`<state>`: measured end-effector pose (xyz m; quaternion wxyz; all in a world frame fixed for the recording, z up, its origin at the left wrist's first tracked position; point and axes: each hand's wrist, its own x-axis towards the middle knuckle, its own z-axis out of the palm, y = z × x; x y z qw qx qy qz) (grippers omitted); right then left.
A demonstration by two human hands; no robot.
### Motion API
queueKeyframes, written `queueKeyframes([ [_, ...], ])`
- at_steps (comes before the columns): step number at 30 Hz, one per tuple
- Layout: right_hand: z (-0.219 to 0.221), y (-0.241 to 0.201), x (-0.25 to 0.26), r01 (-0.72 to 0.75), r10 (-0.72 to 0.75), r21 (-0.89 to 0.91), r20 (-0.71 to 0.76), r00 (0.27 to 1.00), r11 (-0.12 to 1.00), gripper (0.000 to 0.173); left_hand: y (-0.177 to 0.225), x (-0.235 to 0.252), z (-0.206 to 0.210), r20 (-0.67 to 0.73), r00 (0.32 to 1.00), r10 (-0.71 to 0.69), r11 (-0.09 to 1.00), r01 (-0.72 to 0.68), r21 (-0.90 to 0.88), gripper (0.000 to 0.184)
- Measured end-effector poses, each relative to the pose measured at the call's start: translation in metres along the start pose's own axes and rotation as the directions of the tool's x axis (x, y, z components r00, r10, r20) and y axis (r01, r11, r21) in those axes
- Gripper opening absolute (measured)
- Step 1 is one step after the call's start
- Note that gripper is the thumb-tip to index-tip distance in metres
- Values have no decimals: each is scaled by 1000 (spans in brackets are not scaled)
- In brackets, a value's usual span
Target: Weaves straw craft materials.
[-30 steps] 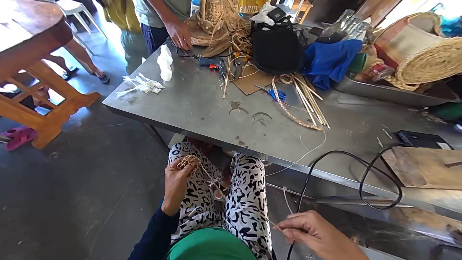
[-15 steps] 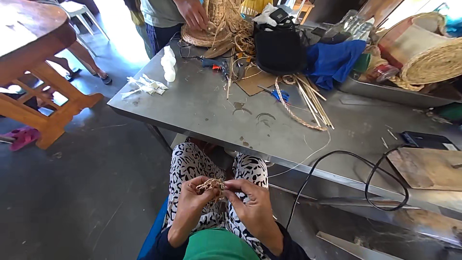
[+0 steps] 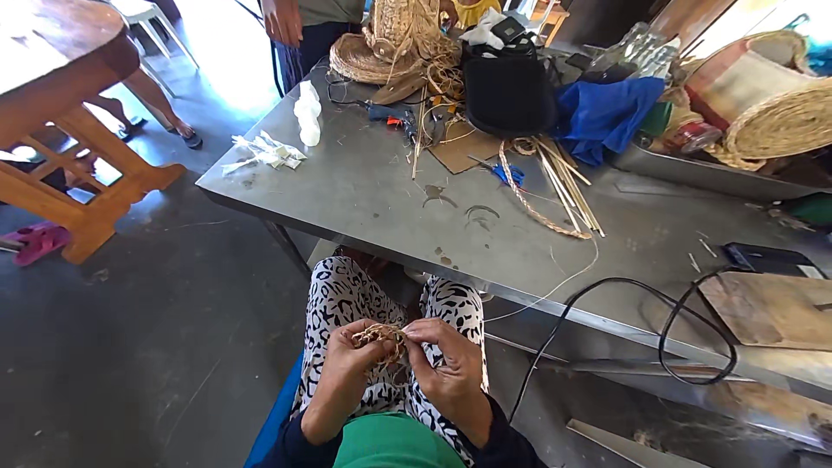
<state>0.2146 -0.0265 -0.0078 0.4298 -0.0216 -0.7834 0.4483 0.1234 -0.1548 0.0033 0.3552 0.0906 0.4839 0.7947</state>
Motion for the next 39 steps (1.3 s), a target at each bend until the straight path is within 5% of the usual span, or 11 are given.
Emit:
queueKeyframes([
  [13, -17, 5, 17, -308, 248, 320, 214, 945, 896, 27, -2, 1, 4, 4, 1000, -12, 1000, 12, 29, 16],
  [23, -14, 15, 14, -168, 133, 247, 153, 979, 954, 14, -2, 3, 7, -25, 999, -43, 999, 44, 17, 16],
  [33, -28, 19, 23, -189, 95, 261, 335, 938, 947, 10, -3, 4, 9, -18, 997, -73, 997, 74, 33, 16],
  [39, -34, 13, 29, -79, 58, 35, 397, 916, 996, 10, -1, 5, 11, -25, 995, -98, 995, 98, 11, 16],
])
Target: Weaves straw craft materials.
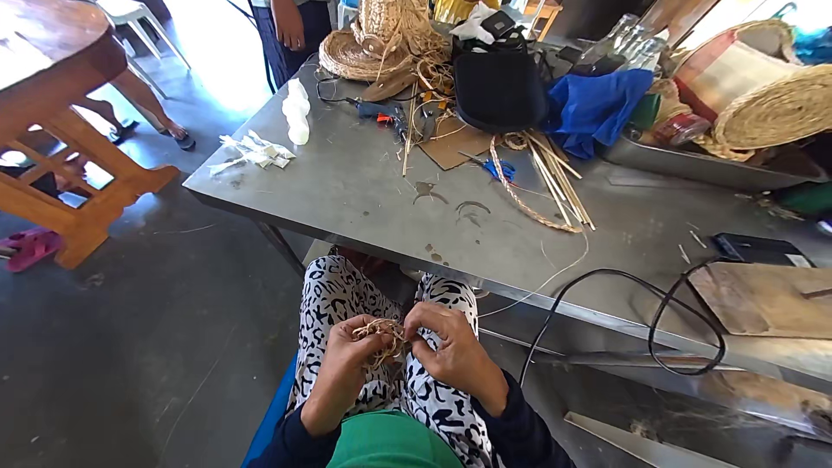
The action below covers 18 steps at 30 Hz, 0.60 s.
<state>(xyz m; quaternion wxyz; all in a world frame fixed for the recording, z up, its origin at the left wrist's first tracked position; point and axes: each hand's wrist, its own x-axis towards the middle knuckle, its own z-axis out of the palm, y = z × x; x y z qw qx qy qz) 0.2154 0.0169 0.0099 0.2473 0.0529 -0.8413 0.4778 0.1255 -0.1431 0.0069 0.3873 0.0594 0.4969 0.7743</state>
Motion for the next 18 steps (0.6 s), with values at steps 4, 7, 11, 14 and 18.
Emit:
queueKeyframes([
  [4, -1, 2, -3, -1, 0, 30, 12, 1000, 1000, 9, 1, 2, -1, 33, 998, 47, 999, -47, -8, 17],
  [7, 7, 4, -5, -27, 33, 72, -69, 997, 997, 12, -3, 3, -2, 50, 994, 93, 996, -92, -19, 18],
  [11, 12, 1, -8, -177, 211, 256, -112, 971, 950, 5, -13, 6, -6, 75, 978, 193, 981, -191, -29, 19],
  [14, 16, -5, -7, -316, 420, 505, -103, 902, 803, 11, -14, 7, -6, 75, 970, 230, 973, -228, -36, 20],
  [18, 20, -13, -3, -409, 585, 634, -85, 807, 656, 19, -17, 9, -6, 61, 961, 271, 962, -272, 12, 21],
])
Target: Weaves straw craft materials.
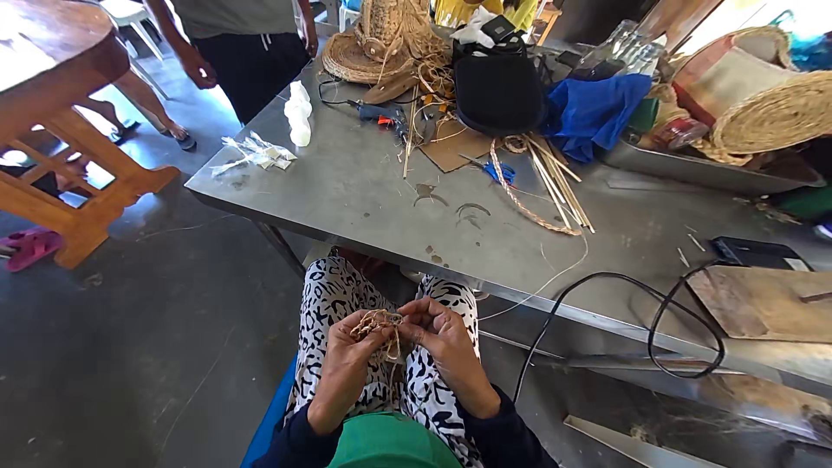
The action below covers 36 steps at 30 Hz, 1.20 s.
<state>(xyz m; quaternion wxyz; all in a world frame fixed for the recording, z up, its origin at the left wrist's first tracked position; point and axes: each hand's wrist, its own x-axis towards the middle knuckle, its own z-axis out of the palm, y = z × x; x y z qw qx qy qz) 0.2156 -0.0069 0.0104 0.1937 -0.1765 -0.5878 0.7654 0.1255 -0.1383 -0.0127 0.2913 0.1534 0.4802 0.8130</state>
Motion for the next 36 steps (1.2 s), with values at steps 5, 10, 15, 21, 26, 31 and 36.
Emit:
queueKeyframes([
  [5, 1, 1, -2, 44, -51, -115, -51, 997, 992, 11, -3, -1, 1, -6, 999, 39, 995, -38, 87, 20],
  [10, 0, 3, -1, 177, -188, -246, -25, 982, 953, 11, -3, -3, 4, -16, 999, 40, 993, -38, 116, 20],
  [15, -4, 7, 3, 204, -209, -123, -22, 978, 971, 13, -3, -3, 6, -33, 998, 57, 992, -53, 113, 21],
  [21, -6, 8, 5, 168, -168, -9, 6, 986, 986, 38, -5, -1, 3, 15, 996, 84, 992, -85, 94, 21],
  [26, -1, 20, 7, 223, -217, 63, -89, 972, 973, 28, -8, 0, 7, -68, 989, 132, 985, -123, 117, 19],
  [31, 0, 16, 1, 201, -238, -210, -169, 956, 957, 9, -9, 1, 9, -156, 971, 179, 969, -147, 196, 21],
  [36, 1, 10, -10, 301, -324, -536, 54, 945, 788, 21, -18, 2, 3, -95, 945, 313, 918, -275, 287, 19],
])
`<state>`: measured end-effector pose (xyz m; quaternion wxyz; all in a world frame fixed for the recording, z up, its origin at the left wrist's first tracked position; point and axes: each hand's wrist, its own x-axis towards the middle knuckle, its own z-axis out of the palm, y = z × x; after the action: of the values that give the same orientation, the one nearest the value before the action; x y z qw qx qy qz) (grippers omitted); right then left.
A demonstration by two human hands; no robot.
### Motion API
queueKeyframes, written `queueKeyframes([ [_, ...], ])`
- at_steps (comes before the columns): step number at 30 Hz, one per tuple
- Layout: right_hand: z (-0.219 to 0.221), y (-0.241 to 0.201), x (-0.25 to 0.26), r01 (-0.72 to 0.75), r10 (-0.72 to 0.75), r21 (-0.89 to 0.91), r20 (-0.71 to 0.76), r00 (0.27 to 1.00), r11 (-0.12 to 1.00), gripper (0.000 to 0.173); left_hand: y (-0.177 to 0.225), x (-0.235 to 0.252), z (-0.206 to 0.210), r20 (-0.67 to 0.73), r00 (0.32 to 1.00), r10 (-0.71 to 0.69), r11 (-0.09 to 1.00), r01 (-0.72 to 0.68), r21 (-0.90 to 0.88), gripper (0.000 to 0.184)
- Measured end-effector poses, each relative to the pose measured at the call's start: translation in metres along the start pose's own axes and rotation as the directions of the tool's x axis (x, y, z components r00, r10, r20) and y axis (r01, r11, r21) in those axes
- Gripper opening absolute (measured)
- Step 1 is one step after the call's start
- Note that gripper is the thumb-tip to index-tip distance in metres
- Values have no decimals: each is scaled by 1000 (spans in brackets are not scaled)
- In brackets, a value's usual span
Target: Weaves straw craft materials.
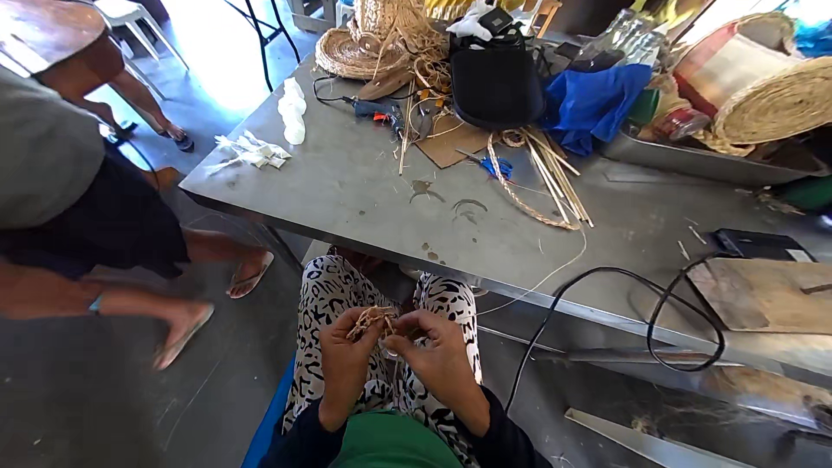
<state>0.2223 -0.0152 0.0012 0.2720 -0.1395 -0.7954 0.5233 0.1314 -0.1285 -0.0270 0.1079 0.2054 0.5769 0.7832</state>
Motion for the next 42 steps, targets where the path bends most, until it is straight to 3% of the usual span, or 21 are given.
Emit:
queueKeyframes([
  [6, 7, 8, 1, 250, -267, -182, -75, 961, 951, 9, 0, -1, 3, -28, 998, -62, 994, 59, -97, 20],
  [12, 19, 16, -3, 400, -422, -157, -156, 893, 903, 8, 0, -1, 6, -42, 996, -76, 987, 69, -144, 20],
  [27, 25, 19, -3, 409, -421, -99, -220, 880, 907, 7, 3, 0, 11, -79, 985, -152, 964, 130, -234, 21],
  [30, 23, 19, -2, 368, -360, -4, -219, 907, 930, 7, 3, -1, 11, -76, 986, -149, 962, 127, -243, 20],
  [35, 11, 17, 0, 241, -228, 200, -86, 970, 950, 6, 4, -1, 9, -94, 974, -206, 950, 175, -260, 19],
  [42, 5, 13, 4, 318, -319, 34, 19, 948, 947, 8, 8, 2, 5, -109, 959, -261, 931, 220, -291, 22],
])
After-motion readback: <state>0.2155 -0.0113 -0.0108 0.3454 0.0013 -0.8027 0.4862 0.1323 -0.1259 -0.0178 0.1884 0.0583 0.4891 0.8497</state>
